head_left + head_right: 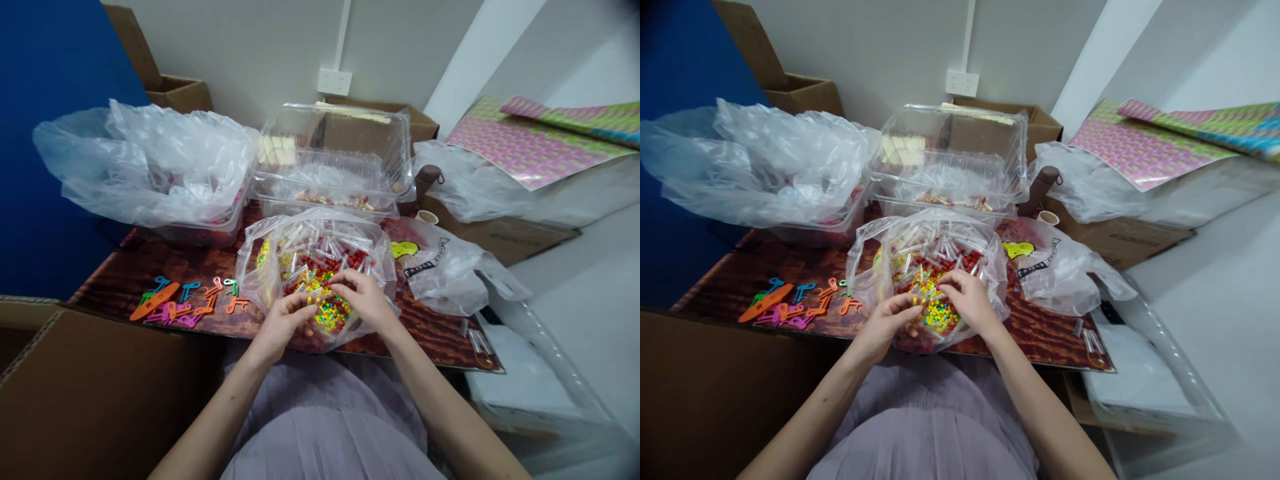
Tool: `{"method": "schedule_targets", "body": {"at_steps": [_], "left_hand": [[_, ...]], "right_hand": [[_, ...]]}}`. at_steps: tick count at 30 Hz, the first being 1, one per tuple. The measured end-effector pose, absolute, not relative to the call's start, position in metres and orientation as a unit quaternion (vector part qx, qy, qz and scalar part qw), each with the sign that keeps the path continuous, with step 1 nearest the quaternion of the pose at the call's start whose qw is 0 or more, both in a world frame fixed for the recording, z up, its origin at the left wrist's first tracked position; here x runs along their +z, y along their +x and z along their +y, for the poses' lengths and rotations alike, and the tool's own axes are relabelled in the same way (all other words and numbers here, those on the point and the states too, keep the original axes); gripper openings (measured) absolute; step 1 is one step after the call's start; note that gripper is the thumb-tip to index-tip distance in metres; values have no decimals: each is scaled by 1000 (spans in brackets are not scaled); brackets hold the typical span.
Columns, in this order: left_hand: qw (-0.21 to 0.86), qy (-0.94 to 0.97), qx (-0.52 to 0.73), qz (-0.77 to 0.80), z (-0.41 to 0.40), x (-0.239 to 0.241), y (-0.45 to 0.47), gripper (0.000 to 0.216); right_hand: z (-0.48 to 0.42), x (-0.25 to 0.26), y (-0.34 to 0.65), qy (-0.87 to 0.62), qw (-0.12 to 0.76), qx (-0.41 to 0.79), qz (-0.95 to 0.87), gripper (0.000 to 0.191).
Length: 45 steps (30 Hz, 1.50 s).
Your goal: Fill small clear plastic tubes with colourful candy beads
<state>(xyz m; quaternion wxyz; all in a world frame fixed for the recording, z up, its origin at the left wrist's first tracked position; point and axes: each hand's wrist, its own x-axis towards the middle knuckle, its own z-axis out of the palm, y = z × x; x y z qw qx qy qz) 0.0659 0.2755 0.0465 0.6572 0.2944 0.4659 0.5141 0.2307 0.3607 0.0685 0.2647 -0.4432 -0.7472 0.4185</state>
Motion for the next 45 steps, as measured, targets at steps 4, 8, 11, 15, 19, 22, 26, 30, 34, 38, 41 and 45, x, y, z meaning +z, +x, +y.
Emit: {"method": "schedule_targets", "body": {"at_steps": [4,8,11,15,19,22,26,30,34,38,41,45], "left_hand": [[666,290,509,461,275,46,66,36],[672,291,504,457,273,44,63,34],[685,298,476,464,270,44,62,35],[682,322,448,479,269,47,65,35],[655,350,462,485,272,51,67,30],[633,370,475,487,277,51,66,27],[625,382,477,485,281,49,65,25],[638,353,502,466,284,49,61,27],[628,331,527,467,287,49,57,28],[643,309,522,467,285,44,59,31],[650,321,509,464,280,43,61,31],[664,326,487,465,276,46,64,34]], "right_hand": [[360,78,224,-400,255,604,-641,21],[361,85,222,-380,222,613,-656,17],[366,94,225,-355,185,592,-699,13],[372,103,226,-321,108,576,-744,9],[378,97,224,-328,81,598,-727,9],[382,93,221,-327,97,618,-708,11],[387,96,219,-312,93,609,-723,8],[385,92,227,-338,139,591,-719,16],[370,65,233,-465,82,311,-825,11],[352,45,233,-488,-12,117,-865,11],[353,48,236,-474,32,176,-862,10],[366,61,242,-499,169,211,-824,9]]}}
